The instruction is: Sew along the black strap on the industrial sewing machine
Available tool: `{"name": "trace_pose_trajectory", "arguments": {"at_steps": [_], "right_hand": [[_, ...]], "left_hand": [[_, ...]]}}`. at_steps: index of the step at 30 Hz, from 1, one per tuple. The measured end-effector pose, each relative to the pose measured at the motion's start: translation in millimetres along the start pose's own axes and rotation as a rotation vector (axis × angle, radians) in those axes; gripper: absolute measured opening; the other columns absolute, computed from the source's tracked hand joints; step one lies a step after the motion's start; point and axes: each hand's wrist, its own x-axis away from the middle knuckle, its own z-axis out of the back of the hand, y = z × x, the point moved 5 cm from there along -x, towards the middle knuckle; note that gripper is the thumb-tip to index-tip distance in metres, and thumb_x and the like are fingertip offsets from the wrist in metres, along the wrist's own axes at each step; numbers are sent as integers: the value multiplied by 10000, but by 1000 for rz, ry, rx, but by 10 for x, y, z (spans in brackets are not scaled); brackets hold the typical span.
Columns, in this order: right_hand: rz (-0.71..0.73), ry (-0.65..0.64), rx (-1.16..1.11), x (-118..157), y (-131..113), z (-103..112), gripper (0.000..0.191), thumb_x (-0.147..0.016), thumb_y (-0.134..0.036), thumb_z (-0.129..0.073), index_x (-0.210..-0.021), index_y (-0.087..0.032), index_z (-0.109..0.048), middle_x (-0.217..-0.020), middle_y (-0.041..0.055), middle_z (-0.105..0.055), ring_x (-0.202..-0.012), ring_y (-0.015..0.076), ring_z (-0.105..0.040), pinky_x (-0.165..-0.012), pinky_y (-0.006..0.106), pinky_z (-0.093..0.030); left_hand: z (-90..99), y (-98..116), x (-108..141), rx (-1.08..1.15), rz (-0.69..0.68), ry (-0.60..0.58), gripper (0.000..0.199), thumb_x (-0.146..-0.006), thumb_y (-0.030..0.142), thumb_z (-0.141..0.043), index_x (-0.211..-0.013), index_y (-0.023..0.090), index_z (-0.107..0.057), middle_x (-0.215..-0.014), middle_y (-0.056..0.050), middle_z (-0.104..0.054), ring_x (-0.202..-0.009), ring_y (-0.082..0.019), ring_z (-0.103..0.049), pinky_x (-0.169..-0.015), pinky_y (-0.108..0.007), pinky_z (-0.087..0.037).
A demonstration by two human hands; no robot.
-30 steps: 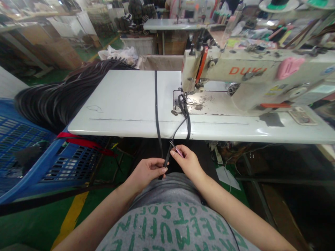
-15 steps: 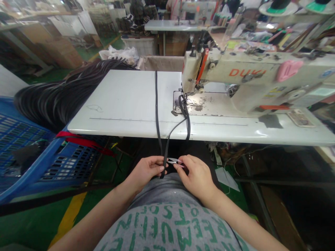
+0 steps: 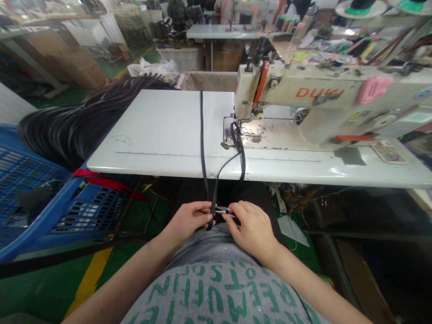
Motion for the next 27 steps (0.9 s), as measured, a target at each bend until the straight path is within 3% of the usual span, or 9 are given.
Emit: {"name": "trace_pose_trajectory", "arguments": {"at_steps": [14, 23, 27], "right_hand": [[31, 24, 87, 8, -54, 24, 144, -999, -297, -632, -897, -208, -681, -821, 42, -700, -783, 216, -616, -758, 341, -406], [93, 21, 140, 4, -98, 20, 213, -1045, -301, -548, -923, -198, -689, -823, 71, -717, -805, 241, -618, -795, 371, -424], [65, 18, 43, -8, -63, -4, 203, -1032, -306, -573, -897, -204, -686, -816, 66, -717, -789, 231, -631, -763, 358, -433]], "left_hand": [[12, -11, -10, -30, 10, 3, 448, -676, 337, -846, -1064, 118, -799, -858, -66, -748, -707, -148, -655, -653, -252, -493], [34, -46, -23, -9, 1, -6, 460, -717, 388, -867, -1098, 139, -809, -907, -88, -778, -795, -201, -710, -699, -281, -544], [18, -58, -23, 9, 0, -1, 440, -724, 407, -858, -1074, 143, -820, -917, -89, -784, -788, -199, -701, -706, -287, -546]]}}
